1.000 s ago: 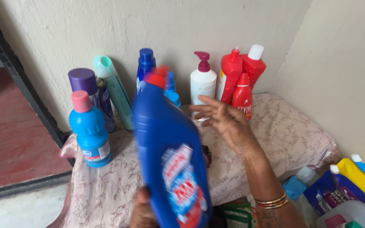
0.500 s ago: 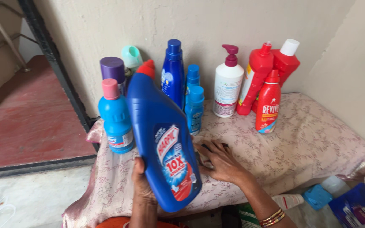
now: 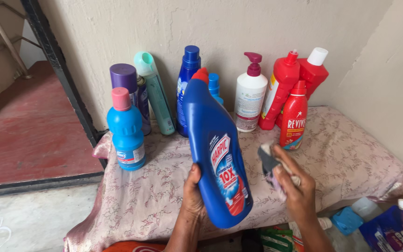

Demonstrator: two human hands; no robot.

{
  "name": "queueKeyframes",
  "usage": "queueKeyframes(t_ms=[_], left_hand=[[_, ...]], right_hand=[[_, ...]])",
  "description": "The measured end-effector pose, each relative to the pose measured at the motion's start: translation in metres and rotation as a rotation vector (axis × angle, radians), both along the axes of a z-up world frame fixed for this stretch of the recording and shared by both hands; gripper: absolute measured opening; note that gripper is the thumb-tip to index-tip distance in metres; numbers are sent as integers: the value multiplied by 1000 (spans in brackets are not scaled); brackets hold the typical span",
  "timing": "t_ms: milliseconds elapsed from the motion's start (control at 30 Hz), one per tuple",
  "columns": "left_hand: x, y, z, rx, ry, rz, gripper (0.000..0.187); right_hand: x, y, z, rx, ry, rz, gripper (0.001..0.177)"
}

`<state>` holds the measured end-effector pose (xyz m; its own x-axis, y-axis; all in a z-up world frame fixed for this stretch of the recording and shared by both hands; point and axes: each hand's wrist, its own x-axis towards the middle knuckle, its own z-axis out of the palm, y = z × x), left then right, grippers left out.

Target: The person wipes several plastic bottles of cleaning products with a cloth. They handle a red bottle, a smaller red bottle, and a blue bottle one at a time, wiping the surfaces and then placing them back on a cloth-covered surface.

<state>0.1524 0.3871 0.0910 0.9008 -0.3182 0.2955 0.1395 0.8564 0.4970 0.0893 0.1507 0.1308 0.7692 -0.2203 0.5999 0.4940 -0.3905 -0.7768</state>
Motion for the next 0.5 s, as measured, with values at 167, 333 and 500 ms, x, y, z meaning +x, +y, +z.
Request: queueKeyframes(t_ms=[167,333,500], left_hand=[[-4,-21,7,-45,19,23,96],[-17,-11,-12,-47,-102,123,94],[-20,-6,-30,-108,-8,201,94]], right_hand=[[-19,28,-16,-25,78,165,45],[-37,59,-47,-150,-117,165,44],[-46,91,-68,-313,-408,116,39]])
